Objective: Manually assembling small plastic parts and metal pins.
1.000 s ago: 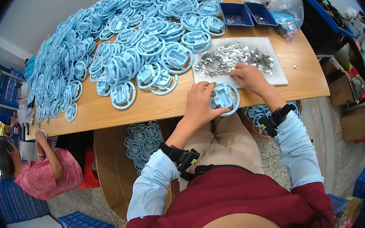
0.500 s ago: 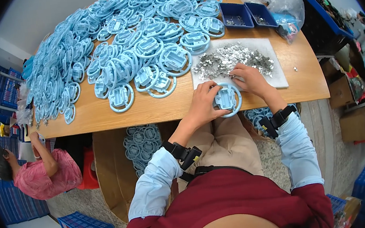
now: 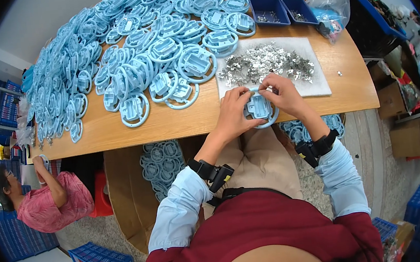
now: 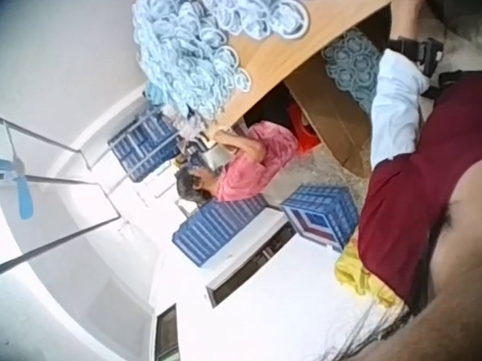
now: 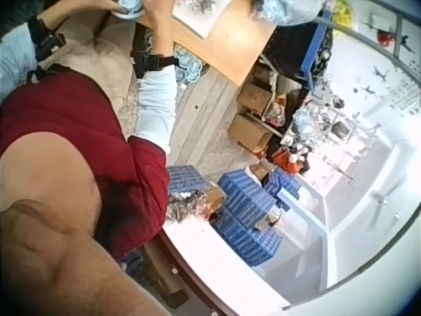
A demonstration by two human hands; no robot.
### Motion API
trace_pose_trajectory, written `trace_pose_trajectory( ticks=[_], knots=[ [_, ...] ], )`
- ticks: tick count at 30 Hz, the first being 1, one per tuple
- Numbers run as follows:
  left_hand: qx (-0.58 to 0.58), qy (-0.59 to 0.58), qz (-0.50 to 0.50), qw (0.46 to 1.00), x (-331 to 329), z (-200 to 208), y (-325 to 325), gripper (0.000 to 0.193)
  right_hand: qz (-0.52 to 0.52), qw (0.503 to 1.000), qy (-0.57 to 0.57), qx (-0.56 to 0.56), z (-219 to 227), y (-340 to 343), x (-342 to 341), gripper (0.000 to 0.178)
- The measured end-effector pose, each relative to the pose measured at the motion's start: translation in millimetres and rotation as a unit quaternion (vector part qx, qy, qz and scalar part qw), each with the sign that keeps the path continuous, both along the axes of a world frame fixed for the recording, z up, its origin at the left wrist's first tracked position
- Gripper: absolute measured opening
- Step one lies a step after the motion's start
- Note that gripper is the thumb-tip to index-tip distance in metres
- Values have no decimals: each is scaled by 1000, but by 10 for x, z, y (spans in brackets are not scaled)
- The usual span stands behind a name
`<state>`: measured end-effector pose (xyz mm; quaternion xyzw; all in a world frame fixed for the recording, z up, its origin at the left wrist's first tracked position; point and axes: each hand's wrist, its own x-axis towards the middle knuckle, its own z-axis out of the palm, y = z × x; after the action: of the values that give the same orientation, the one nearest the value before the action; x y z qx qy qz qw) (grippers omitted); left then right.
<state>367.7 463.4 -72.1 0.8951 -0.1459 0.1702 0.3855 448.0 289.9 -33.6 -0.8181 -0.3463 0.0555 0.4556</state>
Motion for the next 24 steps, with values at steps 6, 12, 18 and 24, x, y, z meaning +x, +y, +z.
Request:
trace_pose_trajectory(
  ticks=[6, 12, 18, 24],
  knots=[
    [-7, -5, 10, 1000, -7, 23, -36, 67, 4, 998, -51, -27, -53, 42, -83, 8],
    [-7, -7, 16, 1000, -11, -34, -20, 67, -42, 977, -203, -42, -129, 130, -236, 9],
    [-10, -19, 29, 999, -9, -13, -56, 64, -33, 936, -297, -185, -173, 111, -350, 13],
    [-10, -9, 35, 999, 9, 2, -77, 63, -140, 971, -139, -135, -40, -15, -483, 35]
  ],
)
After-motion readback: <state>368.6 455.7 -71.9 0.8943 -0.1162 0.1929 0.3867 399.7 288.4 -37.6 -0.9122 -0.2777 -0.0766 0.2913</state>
